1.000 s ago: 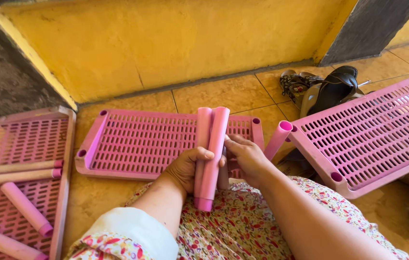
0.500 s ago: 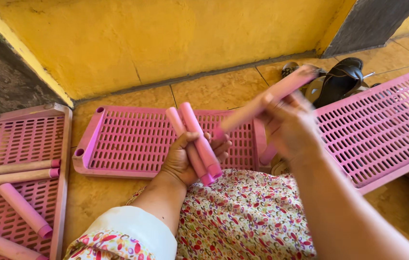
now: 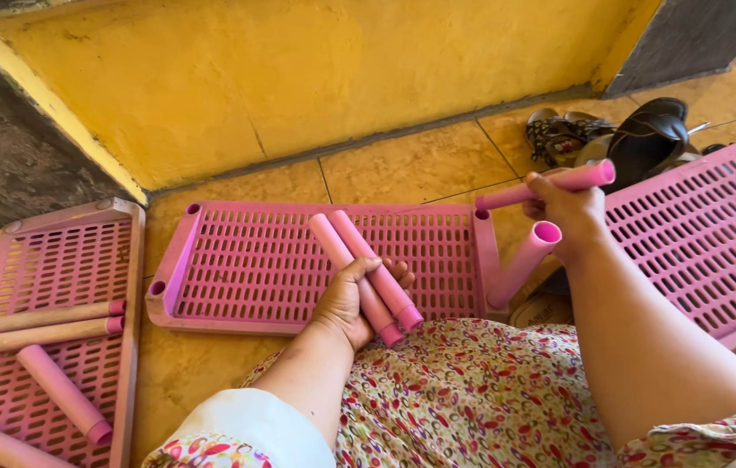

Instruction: The person assembles a pink plastic stool by inserting cylindrical legs into the perforated seat and stacking a second seat on top. The person handles the seat and legs by hand, aligning and pressing parts together to form a two-tiered structure.

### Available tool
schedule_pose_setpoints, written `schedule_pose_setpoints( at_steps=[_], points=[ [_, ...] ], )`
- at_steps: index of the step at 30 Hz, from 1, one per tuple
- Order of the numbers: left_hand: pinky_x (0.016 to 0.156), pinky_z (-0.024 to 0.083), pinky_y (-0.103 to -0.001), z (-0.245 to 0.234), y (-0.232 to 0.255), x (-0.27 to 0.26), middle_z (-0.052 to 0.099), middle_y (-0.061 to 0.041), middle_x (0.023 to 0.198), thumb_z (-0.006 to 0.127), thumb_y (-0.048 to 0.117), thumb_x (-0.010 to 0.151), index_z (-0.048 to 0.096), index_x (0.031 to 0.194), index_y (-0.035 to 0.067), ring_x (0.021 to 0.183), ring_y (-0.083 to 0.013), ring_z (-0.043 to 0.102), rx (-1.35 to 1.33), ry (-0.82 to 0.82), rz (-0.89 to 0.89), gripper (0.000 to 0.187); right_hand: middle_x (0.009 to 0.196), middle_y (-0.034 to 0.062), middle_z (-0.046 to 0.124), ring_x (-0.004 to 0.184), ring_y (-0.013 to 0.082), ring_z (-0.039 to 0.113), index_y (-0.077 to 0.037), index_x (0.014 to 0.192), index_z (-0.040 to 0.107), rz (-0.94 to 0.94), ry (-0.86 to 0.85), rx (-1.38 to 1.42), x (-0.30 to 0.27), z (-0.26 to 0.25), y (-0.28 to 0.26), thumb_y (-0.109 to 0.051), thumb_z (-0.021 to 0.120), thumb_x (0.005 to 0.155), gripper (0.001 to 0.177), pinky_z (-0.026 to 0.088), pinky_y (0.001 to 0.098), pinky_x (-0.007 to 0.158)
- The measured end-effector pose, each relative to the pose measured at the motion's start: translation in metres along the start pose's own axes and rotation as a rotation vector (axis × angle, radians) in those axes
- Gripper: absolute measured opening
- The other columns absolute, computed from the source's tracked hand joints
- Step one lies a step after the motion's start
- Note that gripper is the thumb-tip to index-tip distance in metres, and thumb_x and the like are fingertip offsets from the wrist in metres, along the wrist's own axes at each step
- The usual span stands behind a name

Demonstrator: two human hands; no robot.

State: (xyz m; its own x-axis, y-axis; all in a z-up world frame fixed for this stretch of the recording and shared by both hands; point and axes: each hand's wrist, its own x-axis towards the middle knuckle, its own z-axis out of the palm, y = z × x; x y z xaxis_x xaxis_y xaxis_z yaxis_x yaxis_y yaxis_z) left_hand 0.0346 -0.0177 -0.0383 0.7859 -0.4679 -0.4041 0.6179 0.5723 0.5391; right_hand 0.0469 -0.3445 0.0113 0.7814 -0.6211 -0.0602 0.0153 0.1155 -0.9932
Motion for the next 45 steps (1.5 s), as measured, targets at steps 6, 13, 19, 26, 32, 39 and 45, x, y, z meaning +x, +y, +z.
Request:
schedule_pose_setpoints(
  at_steps=[6,13,19,26,32,39,45],
  points=[
    [0.093,0.056,-0.05,0.0,0.0,0.006,0.074,-0.015,0.094,0.066,0.02,0.084,0.063,0.098,0.007,0.097,-0.0329,0.072,-0.025,0.02,-0.043,0.019,0.076,0.0069,0.069,0.062,0.013,0.061,-0.001,0.093,0.065,-0.065,-0.033,-0.379,0.008,0.009,0.023,-0.013,0.077,0.09,0.017,0.051,0.0273,0.055],
    [0.094,0.058,-0.051,-0.002,0.001,0.013,0.074,-0.016,0.096,0.065,0.019,0.084,0.064,0.099,0.005,0.097,-0.0338,0.072,0.005,0.053,-0.049,0.021,0.081,0.0105,0.075,0.077,0.022,0.072,-0.003,0.09,0.074,-0.292,-0.128,-0.956,0.022,0.03,0.008,-0.032,0.078,0.089,0.029,0.055,0.035,0.074],
    [0.093,0.058,-0.051,0.0,-0.003,0.014,0.074,-0.016,0.097,0.065,0.021,0.085,0.064,0.101,0.004,0.099,-0.0336,0.072,0.032,0.049,-0.072,0.023,0.095,0.0136,0.076,0.087,0.0254,0.073,-0.003,0.1,0.072,-0.209,-0.219,-0.971,0.037,0.039,-0.001,-0.033,0.082,0.083,0.036,0.057,0.0379,0.08],
    [0.092,0.056,-0.052,-0.002,-0.003,0.009,0.074,-0.016,0.096,0.065,0.021,0.085,0.063,0.099,0.007,0.099,-0.0336,0.072,0.045,0.052,-0.068,0.02,0.099,0.0099,0.075,0.096,0.0211,0.071,-0.006,0.104,0.074,-0.178,-0.443,-0.585,0.066,0.033,-0.004,-0.015,0.086,0.076,0.032,0.055,0.0357,0.086],
    [0.095,0.057,-0.05,0.001,-0.005,0.014,0.074,-0.015,0.099,0.065,0.021,0.086,0.063,0.101,0.006,0.1,-0.0321,0.071,0.043,0.034,-0.107,0.022,0.077,0.0124,0.066,0.065,0.0244,0.066,-0.005,0.081,0.062,-0.077,-0.482,-0.06,0.07,0.044,0.018,-0.006,0.078,0.09,0.019,0.052,0.0329,0.07],
    [0.095,0.056,-0.05,-0.004,-0.014,0.022,0.073,-0.017,0.098,0.065,0.022,0.085,0.064,0.102,0.003,0.101,-0.0343,0.071,0.047,0.057,-0.099,0.026,0.067,0.0065,0.06,0.048,0.0239,0.057,-0.007,0.075,0.059,-0.016,-0.037,-0.199,0.044,0.069,0.032,-0.01,0.072,0.09,0.019,0.043,0.0404,0.044],
    [0.094,0.057,-0.051,-0.005,-0.009,0.015,0.073,-0.016,0.1,0.065,0.023,0.083,0.065,0.104,0.004,0.101,-0.0334,0.071,0.068,0.057,-0.101,0.028,0.072,0.0041,0.065,0.062,0.0134,0.06,-0.007,0.08,0.067,-0.081,-0.063,-0.153,0.043,0.078,0.021,-0.018,0.077,0.089,0.018,0.049,0.0317,0.057]
  ],
)
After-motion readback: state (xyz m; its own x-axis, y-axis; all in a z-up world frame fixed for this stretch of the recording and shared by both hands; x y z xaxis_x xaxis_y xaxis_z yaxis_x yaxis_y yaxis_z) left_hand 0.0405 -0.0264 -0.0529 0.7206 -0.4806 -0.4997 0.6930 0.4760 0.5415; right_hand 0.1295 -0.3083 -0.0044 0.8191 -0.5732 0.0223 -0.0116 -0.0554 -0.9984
